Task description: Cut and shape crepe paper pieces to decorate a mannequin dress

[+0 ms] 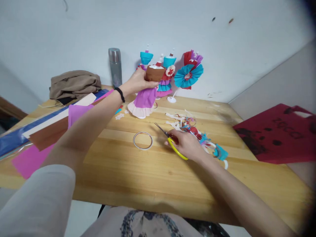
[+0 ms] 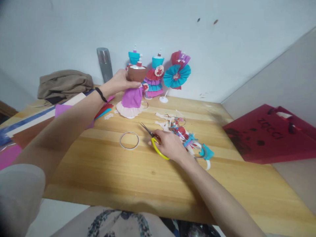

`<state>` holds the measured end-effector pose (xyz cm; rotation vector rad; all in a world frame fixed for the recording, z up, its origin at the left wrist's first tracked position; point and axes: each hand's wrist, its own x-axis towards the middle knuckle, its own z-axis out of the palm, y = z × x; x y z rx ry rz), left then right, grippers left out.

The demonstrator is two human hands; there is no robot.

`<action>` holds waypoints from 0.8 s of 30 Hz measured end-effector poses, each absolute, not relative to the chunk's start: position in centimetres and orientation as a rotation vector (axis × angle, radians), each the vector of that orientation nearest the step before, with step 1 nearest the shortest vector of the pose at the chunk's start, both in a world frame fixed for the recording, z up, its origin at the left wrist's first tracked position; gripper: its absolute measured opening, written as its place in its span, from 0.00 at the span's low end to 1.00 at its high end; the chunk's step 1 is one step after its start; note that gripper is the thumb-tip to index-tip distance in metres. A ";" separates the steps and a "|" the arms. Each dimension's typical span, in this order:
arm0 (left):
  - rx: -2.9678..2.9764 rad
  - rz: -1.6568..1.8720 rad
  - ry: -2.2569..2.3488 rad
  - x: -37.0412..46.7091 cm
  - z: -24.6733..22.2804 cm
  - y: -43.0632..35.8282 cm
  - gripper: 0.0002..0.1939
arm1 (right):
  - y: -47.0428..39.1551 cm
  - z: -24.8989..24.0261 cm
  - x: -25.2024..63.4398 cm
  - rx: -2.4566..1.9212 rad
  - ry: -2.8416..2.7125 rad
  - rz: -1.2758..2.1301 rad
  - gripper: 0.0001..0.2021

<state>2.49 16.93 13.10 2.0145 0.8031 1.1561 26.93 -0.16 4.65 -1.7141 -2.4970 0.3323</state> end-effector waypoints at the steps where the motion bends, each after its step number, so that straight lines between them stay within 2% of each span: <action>1: 1.983 1.117 0.804 2.3 12.9 17.1 0.21 | -0.4 4.6 26.8 -1.782 -2.500 0.368 0.16; 6: 1.896 1.042 0.892 2.0 12.0 17.6 0.17 | -0.7 4.5 25.3 -2.033 -2.524 0.271 0.17; 14: 1.991 1.080 0.799 1.8 12.1 16.4 0.21 | 0.5 4.1 23.3 -2.154 -2.620 0.065 0.19; 19: 1.990 1.051 0.804 1.0 12.0 15.0 0.18 | 1.4 4.6 22.9 -2.158 -2.657 0.137 0.20; 24: 1.984 0.997 0.804 -0.2 11.4 15.0 0.20 | 2.6 4.9 22.8 -2.193 -2.662 0.254 0.22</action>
